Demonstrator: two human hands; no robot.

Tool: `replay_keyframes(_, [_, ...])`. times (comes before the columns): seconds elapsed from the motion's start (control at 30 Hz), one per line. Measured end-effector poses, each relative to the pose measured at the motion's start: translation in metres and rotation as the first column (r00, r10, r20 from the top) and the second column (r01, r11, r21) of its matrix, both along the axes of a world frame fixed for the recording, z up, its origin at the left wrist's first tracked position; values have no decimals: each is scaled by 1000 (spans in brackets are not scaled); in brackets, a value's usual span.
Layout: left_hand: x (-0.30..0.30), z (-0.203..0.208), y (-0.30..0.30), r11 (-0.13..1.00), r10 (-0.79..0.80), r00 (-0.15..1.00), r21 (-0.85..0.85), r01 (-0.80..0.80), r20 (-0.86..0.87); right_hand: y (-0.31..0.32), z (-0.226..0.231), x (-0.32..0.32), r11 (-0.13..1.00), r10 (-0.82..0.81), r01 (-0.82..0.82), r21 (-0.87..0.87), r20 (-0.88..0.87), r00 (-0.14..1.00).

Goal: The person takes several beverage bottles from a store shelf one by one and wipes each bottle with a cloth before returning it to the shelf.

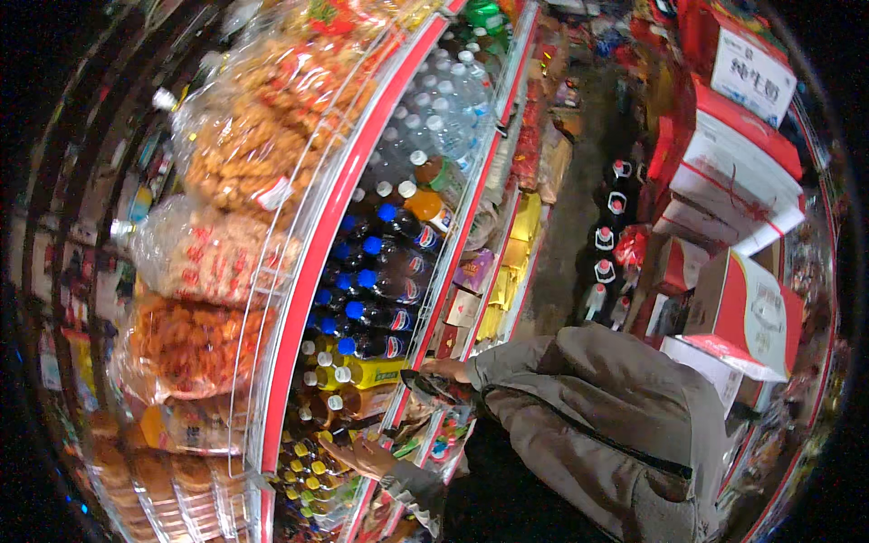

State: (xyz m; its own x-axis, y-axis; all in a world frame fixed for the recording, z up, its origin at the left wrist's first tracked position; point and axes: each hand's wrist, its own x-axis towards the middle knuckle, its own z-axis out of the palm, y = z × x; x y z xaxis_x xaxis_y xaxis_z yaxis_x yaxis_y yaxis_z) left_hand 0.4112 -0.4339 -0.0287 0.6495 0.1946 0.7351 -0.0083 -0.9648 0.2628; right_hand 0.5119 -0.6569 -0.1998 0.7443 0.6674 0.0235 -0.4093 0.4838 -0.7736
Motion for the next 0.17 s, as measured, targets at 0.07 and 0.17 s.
replay_keyframes(0.07, [-1, -3, 14, 995, 41, 999, 94, -43, 30, 2, 13, 2, 999, -3, 3, 48, 10, 1000])
replay_keyframes(0.17, [-2, -10, 23, 982, 64, 998, 176, -64, 8, 3, 7, 8, 994, 53, -40, 102, -130, 990])
